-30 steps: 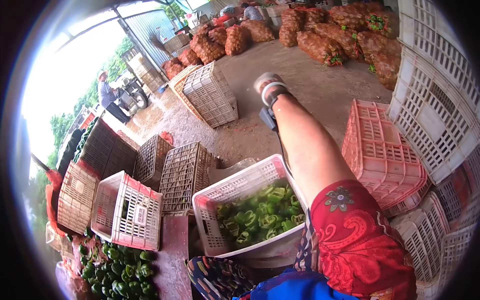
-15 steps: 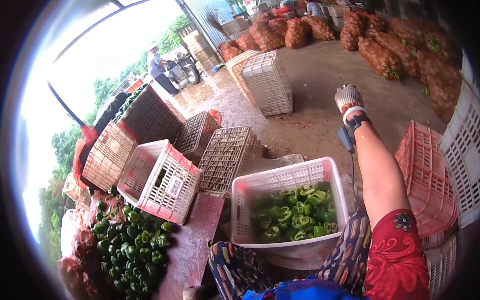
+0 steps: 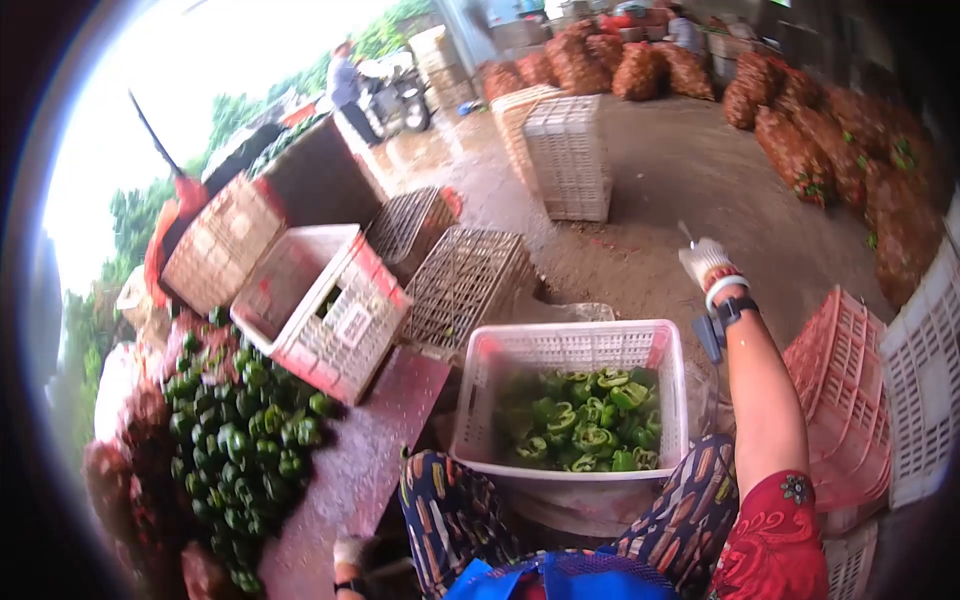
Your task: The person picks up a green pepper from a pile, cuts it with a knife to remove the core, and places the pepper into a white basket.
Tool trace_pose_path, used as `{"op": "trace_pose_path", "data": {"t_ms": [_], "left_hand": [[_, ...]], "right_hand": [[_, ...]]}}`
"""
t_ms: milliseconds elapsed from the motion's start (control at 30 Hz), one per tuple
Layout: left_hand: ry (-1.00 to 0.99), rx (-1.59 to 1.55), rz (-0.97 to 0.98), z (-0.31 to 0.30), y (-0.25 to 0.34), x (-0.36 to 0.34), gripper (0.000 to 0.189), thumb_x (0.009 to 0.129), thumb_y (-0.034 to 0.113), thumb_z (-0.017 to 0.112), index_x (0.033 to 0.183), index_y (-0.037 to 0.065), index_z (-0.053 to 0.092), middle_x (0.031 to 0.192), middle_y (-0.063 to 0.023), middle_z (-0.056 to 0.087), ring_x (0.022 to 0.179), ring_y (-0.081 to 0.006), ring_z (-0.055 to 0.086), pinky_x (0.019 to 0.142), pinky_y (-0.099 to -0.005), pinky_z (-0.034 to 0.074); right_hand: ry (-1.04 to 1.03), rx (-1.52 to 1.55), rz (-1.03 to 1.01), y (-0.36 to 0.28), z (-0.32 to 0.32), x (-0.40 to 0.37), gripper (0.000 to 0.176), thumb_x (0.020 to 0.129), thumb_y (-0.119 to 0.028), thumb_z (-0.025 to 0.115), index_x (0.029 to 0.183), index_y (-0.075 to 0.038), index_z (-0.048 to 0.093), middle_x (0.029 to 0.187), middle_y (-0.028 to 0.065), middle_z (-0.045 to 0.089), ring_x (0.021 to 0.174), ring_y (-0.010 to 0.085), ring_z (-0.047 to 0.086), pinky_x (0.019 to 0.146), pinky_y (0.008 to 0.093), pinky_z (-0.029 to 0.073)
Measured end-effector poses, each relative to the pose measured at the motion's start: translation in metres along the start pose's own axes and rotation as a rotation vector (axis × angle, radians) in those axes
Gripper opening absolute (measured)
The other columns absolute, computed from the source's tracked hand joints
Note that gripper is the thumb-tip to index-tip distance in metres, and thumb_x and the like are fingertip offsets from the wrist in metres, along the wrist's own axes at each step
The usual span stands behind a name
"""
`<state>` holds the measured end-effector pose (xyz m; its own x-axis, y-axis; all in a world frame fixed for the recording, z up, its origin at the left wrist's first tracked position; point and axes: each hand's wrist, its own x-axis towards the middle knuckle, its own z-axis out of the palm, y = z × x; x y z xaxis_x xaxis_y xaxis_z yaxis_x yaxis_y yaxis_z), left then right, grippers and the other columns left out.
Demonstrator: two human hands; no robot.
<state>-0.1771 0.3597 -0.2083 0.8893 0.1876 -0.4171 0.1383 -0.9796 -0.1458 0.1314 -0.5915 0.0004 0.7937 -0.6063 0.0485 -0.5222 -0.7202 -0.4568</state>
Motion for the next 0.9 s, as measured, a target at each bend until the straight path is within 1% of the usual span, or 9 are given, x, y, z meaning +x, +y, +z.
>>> {"op": "trace_pose_path", "data": {"t_ms": [133, 167, 200, 233, 300, 367, 400, 567, 900], "left_hand": [[-0.073, -0.014, -0.013, -0.046, 0.042, -0.024, 0.061, 0.090, 0.071, 0.057, 0.108, 0.018, 0.079, 0.110, -0.0131, 0.077, 0.104, -0.0349, 0.073, 0.089, -0.0486, 0.056], [-0.099, 0.010, 0.110, -0.082, 0.060, -0.036, 0.056, 0.094, 0.067, 0.054, 0.109, 0.018, 0.079, 0.110, -0.0137, 0.077, 0.104, -0.0353, 0.073, 0.090, -0.0490, 0.056], [-0.172, -0.166, 0.008, -0.122, 0.075, -0.053, 0.052, 0.097, 0.062, 0.054, 0.110, 0.018, 0.078, 0.106, -0.0149, 0.077, 0.102, -0.0370, 0.073, 0.090, -0.0481, 0.056], [-0.041, -0.002, 0.180, -0.092, 0.048, -0.033, 0.046, 0.095, 0.059, 0.058, 0.109, 0.020, 0.078, 0.108, -0.0143, 0.077, 0.102, -0.0390, 0.073, 0.091, -0.0472, 0.056], [-0.107, -0.710, -0.500, -0.189, 0.094, -0.046, 0.038, 0.090, 0.051, 0.065, 0.106, 0.018, 0.077, 0.108, -0.0157, 0.076, 0.096, -0.0333, 0.074, 0.085, -0.0416, 0.059], [0.139, -0.802, -0.475, -0.212, 0.088, -0.021, 0.049, 0.086, 0.047, 0.071, 0.103, 0.002, 0.074, 0.098, -0.0237, 0.075, 0.096, -0.0341, 0.074, 0.083, -0.0424, 0.058], [0.425, -0.688, -0.351, -0.200, 0.076, 0.004, 0.052, 0.086, 0.047, 0.073, 0.112, 0.002, 0.071, 0.101, -0.0241, 0.075, 0.098, -0.0389, 0.073, 0.086, -0.0460, 0.056], [0.777, -0.394, -0.330, -0.260, 0.077, 0.104, 0.059, 0.088, 0.049, 0.071, 0.127, 0.006, 0.064, 0.135, -0.0231, 0.063, 0.123, -0.0399, 0.061, 0.100, -0.0475, 0.052], [0.192, 0.052, -0.140, -0.312, 0.107, 0.222, 0.060, 0.091, 0.044, 0.068, 0.141, 0.012, 0.060, 0.144, -0.0183, 0.058, 0.133, -0.0399, 0.056, 0.109, -0.0474, 0.048]], "right_hand": [[-0.090, 0.638, 0.013, 0.045, 0.056, 0.016, 0.045, 0.093, -0.046, 0.065, 0.104, -0.003, 0.074, 0.083, 0.0167, 0.072, 0.084, 0.0380, 0.071, 0.073, 0.0439, 0.053], [-0.235, 0.668, 0.119, 0.078, 0.068, 0.056, 0.024, 0.094, -0.033, 0.069, 0.094, -0.010, 0.064, 0.063, -0.0012, 0.052, 0.052, 0.0136, 0.049, 0.048, 0.0352, 0.036], [-0.117, 0.120, -0.095, 0.116, 0.089, 0.083, 0.027, 0.097, -0.040, 0.067, 0.098, -0.013, 0.069, 0.070, 0.0030, 0.061, 0.058, 0.0197, 0.061, 0.051, 0.0393, 0.045], [-0.274, 0.219, 0.037, 0.075, 0.055, 0.041, 0.026, 0.099, -0.040, 0.065, 0.095, -0.014, 0.065, 0.069, 0.0017, 0.059, 0.053, 0.0163, 0.055, 0.047, 0.0367, 0.041], [-0.376, 0.358, 0.128, 0.012, 0.011, -0.025, 0.026, 0.100, -0.040, 0.063, 0.093, -0.016, 0.058, 0.066, -0.0021, 0.053, 0.048, 0.0111, 0.048, 0.043, 0.0321, 0.037], [-0.359, 0.391, 0.049, -0.011, 0.009, -0.053, 0.024, 0.102, -0.042, 0.061, 0.098, -0.019, 0.054, 0.066, -0.0043, 0.050, 0.048, 0.0084, 0.045, 0.042, 0.0294, 0.036], [-0.394, 0.402, 0.015, -0.022, 0.012, -0.071, 0.025, 0.102, -0.042, 0.061, 0.096, -0.019, 0.054, 0.066, -0.0040, 0.049, 0.048, 0.0085, 0.045, 0.042, 0.0297, 0.036], [-0.440, 0.331, -0.195, -0.003, 0.062, -0.122, 0.033, 0.100, -0.034, 0.062, 0.108, -0.002, 0.065, 0.076, 0.0036, 0.064, 0.052, 0.0186, 0.056, 0.049, 0.0362, 0.047], [-0.602, 0.582, 0.043, -0.057, 0.052, -0.175, 0.031, 0.099, -0.033, 0.064, 0.094, -0.003, 0.064, 0.069, 0.0033, 0.061, 0.055, 0.0134, 0.057, 0.051, 0.0313, 0.046]]}}
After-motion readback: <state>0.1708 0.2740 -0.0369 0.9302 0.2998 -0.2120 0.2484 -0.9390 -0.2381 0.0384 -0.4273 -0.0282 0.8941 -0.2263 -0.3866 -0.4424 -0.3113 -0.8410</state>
